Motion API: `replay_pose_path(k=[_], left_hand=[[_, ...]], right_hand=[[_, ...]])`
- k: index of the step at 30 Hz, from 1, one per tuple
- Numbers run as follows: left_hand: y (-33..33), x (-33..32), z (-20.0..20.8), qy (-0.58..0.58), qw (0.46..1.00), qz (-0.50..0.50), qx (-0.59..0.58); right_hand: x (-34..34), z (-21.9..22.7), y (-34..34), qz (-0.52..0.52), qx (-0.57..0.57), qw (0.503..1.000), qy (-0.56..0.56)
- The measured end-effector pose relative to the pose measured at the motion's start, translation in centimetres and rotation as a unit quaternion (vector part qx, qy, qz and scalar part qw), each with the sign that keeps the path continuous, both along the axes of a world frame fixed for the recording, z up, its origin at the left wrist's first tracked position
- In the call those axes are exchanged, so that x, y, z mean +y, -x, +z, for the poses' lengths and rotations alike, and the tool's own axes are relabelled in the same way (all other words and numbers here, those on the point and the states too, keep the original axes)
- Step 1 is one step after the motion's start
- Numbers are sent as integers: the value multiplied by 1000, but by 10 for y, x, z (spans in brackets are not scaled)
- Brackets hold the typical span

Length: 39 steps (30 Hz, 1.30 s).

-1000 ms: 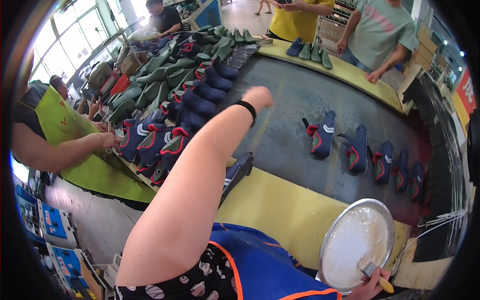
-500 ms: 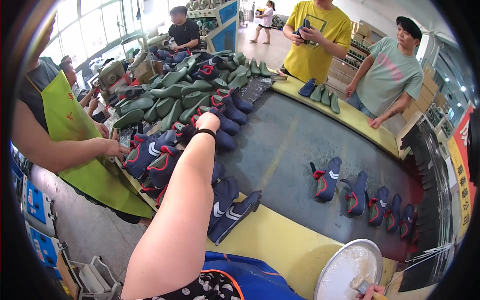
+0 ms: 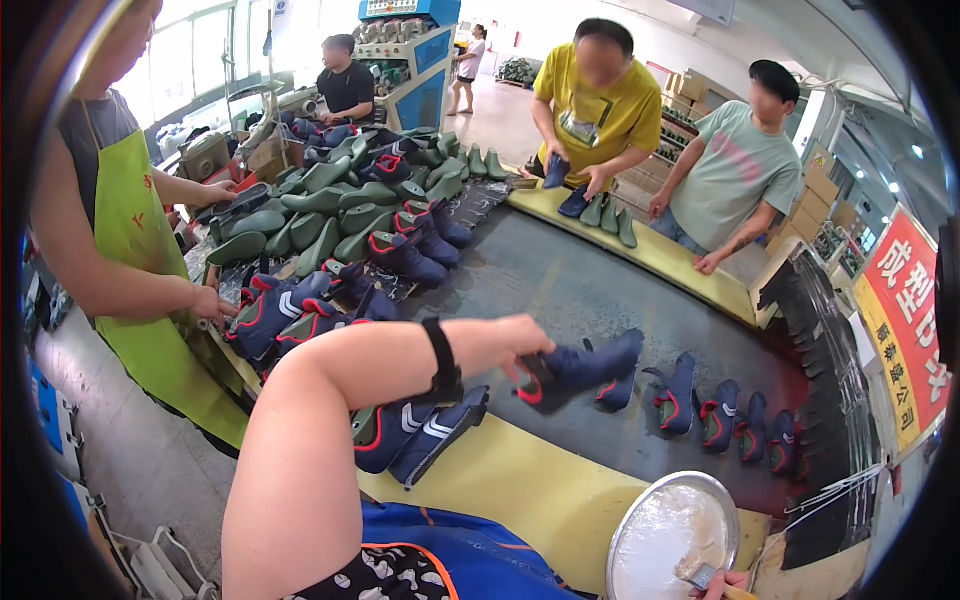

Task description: Applying adhesive to shoe outsoles using a brush on a manufacturing assembly line.

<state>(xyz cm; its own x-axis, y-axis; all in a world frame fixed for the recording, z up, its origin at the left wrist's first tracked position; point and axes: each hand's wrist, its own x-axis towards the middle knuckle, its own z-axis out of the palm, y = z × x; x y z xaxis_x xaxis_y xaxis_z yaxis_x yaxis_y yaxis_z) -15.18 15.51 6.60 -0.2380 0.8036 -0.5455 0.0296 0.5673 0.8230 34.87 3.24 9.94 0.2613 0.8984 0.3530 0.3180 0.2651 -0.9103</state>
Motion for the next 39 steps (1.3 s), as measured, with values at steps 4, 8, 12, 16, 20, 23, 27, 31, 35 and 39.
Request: replay_pose_path(k=[4,8,12,16,20,23,27,31,35,39], left_hand=[[-58,-42,-24,52,988,-124,-71],[-85,-75,-67,231,949,-194,-86],[-101,-77,-88,240,948,-189,-93],[-118,-108,-77,147,978,-66,-130],[-149,-166,-70,5,955,-228,190],[-165,-183,-71,-52,881,-285,375],[-169,-171,-70,-60,880,-265,390],[-169,-159,-75,-12,888,-270,372],[-159,-150,-96,13,958,-213,192],[-149,-139,-118,-49,978,-85,-186]], right_hand=[[-4,-6,-7,-42,27,998,44],[-2,-12,-10,-56,35,997,42],[1,-21,-14,-35,57,997,39],[-2,-33,-24,-36,53,997,44],[11,-49,-29,-40,115,992,42],[16,-52,-23,-55,141,988,42],[15,-42,-11,-48,140,988,38],[12,-36,-1,-48,131,989,41],[11,-43,3,-70,205,975,41],[8,-46,-6,-60,162,980,94]])
